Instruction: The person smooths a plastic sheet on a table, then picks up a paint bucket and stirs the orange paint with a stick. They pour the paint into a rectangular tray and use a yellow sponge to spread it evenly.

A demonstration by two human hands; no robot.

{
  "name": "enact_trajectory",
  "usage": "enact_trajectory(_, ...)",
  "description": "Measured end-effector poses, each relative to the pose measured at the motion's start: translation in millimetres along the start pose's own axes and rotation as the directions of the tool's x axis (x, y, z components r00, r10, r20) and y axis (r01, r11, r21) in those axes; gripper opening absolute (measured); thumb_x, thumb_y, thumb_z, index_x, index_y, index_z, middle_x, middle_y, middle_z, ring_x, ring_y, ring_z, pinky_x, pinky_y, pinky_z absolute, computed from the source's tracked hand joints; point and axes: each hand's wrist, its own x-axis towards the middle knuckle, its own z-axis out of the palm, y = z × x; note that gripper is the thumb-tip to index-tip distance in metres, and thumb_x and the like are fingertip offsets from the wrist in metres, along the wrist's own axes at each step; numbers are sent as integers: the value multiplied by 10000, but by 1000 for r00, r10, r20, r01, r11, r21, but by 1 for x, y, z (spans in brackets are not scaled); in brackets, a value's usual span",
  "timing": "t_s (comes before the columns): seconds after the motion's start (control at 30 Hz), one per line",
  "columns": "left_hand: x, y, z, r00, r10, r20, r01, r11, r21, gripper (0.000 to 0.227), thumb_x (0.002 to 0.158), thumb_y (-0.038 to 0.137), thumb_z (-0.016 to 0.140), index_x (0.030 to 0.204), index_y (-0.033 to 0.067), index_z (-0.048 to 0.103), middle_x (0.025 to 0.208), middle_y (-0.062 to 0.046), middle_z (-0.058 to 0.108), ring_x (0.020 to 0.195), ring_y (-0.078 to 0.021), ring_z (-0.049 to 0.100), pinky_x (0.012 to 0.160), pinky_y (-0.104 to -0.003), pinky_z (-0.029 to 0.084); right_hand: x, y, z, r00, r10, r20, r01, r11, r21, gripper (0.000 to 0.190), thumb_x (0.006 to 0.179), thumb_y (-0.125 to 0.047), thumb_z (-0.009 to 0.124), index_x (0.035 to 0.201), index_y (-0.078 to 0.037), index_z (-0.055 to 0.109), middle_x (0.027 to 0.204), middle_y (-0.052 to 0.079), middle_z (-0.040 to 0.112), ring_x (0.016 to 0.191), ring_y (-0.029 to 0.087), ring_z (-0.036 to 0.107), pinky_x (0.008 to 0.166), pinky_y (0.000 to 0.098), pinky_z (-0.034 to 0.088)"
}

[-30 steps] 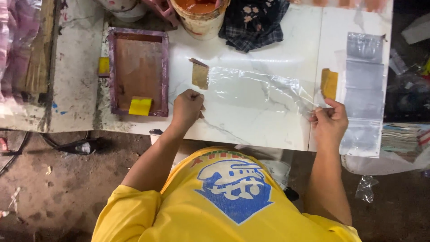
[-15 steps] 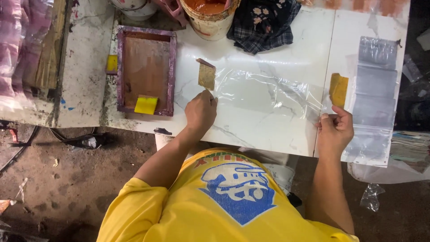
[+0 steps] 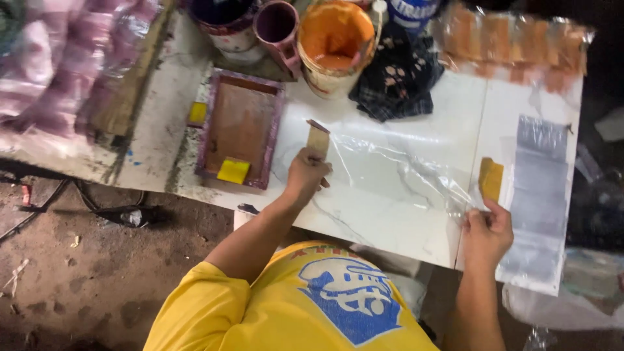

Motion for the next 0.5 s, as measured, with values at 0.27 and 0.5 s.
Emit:
enact_trajectory(0.27, -8, 22, -6, 983, -184, 4, 184, 983, 5, 326, 839, 69, 649, 1153, 50, 565, 807, -127, 618, 446, -189, 551, 461, -306, 448, 4, -26, 4, 969, 244, -26, -236, 957, 171, 229, 989, 6, 653, 1180, -120, 649, 774, -18, 489, 685, 102, 598, 638, 208, 487)
enact_trajectory(0.5, 7, -19, -10, 997, -31, 68, 33, 999, -34, 417, 837, 28, 667, 1196, -115, 509, 814, -196, 624, 450, -224, 647, 390, -292, 554, 18, 17, -8, 996, 92, -20, -91, 995, 32, 273, 970, 25, 634, 1216, -96, 619, 778, 60, 590, 574, 99, 584, 463, 203, 439)
